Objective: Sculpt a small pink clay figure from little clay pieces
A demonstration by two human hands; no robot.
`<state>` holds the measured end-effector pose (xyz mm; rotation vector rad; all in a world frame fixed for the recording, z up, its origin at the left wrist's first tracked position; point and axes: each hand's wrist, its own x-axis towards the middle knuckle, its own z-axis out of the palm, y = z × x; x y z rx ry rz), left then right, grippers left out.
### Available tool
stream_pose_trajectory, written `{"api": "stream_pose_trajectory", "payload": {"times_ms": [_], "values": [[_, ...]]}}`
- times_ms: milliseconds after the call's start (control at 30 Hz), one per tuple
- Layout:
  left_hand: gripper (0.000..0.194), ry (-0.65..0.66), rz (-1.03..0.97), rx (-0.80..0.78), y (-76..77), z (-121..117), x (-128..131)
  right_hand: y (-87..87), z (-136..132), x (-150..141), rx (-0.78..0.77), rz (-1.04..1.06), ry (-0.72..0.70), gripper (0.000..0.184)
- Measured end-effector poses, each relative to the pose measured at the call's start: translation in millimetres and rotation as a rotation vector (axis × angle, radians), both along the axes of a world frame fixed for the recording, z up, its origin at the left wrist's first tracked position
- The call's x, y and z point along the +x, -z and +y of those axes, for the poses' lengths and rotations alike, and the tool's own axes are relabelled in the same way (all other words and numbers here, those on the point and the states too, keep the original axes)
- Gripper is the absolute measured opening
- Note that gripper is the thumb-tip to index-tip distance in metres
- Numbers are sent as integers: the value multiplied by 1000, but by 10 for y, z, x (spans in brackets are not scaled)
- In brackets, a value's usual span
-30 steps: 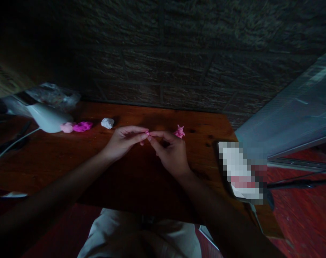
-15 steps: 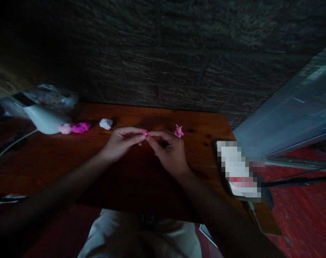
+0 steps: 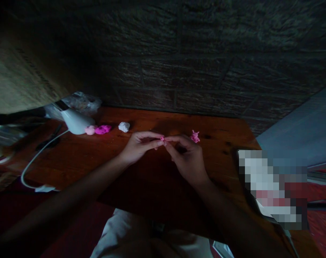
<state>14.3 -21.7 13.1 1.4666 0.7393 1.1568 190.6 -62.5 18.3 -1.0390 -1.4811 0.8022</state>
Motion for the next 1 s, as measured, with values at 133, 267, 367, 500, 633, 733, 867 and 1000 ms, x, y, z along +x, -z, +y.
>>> {"api": "stream_pose_trajectory", "payload": {"times_ms": [133,267,367,500,633,733,867,1000], "values": [[23,-3,4,8,-3,-2,-7,-11,2,1,12,-24,10,10],[23,-1,10,14,-11,-5,-9,-4,-2,-4,10,-18,9,11],[23,3,-17,5,-7,-6,1,1,-8,-20,-4,5,11,11],[19,-9,-61,-24,3,-4,28,11,-11,-42,-50,51,21,12],[18,-23,-78,-62,30,-1,46,35,0,-33,-44,21,23,12],[20,-40,-62,-94,64,2,44,56,6,-20,-33,3,17,11],[22,-32,-59,-133,89,4,50,61,3,-15,-36,9,15,11],[18,11,-114,-173,67,1,80,39,0,-19,-64,45,4,10]]}}
